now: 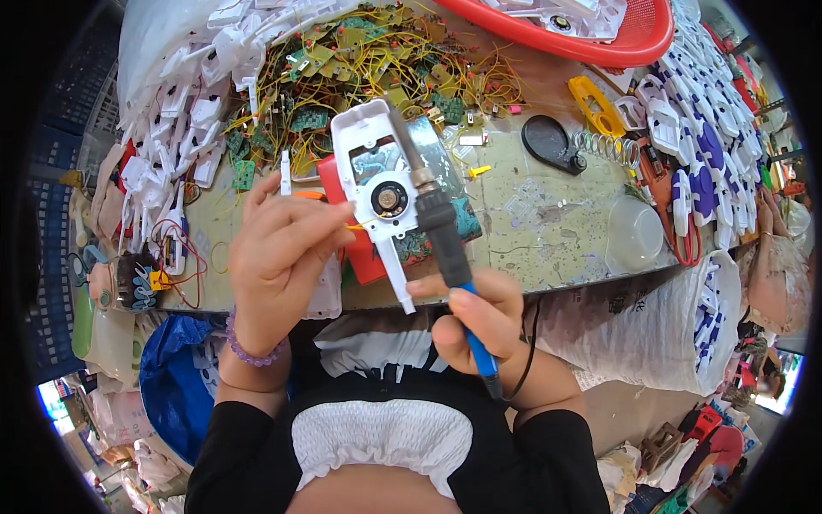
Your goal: Assembling electronic components by soldering wires to a PCB and placing it in a housing.
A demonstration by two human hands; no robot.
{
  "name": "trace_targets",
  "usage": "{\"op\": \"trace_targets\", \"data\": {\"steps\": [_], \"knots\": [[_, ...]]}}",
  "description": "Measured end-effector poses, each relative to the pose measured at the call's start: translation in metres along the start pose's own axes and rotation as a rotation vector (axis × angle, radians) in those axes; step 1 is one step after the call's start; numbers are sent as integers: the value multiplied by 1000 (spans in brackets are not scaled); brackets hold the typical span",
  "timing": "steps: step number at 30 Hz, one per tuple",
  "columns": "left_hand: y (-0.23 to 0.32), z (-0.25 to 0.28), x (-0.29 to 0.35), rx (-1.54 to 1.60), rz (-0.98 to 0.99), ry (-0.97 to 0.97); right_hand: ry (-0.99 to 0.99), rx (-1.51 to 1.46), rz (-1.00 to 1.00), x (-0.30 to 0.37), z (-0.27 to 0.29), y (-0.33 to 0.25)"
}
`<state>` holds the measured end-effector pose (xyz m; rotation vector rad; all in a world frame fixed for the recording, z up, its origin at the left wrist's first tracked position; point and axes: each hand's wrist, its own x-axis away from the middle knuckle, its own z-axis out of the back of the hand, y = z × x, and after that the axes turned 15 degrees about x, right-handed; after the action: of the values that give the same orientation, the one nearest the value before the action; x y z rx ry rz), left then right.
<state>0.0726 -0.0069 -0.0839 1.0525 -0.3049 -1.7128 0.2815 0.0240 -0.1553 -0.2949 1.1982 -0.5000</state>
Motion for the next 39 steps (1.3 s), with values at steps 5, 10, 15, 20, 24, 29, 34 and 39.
{"op": "trace_targets", "data": {"steps": [5,10,15,20,24,29,34,39], "knots": [[-4,-2,6,164,69,93,-66,33,-2,1,-8,-6],[-2,-4,3,47,25,41,-21,210,46,-1,-2,0],[0,-16,-18,69,-36,-18,220,264,13,4,17,18],[-3,-23,-18,36,-22,-16,222,233,16,-1,40,22],[-3,-25,-19,-2,-18,-25,138,195,30,-5,60,16],[1,-22,-20,-7,45,-72,111,22,101,-22,75,11],[3,-22,-21,-4,55,-73,48,-8,171,-36,81,17],[3,-22,-19,-14,58,-73,-31,-17,195,-42,76,20]]}}
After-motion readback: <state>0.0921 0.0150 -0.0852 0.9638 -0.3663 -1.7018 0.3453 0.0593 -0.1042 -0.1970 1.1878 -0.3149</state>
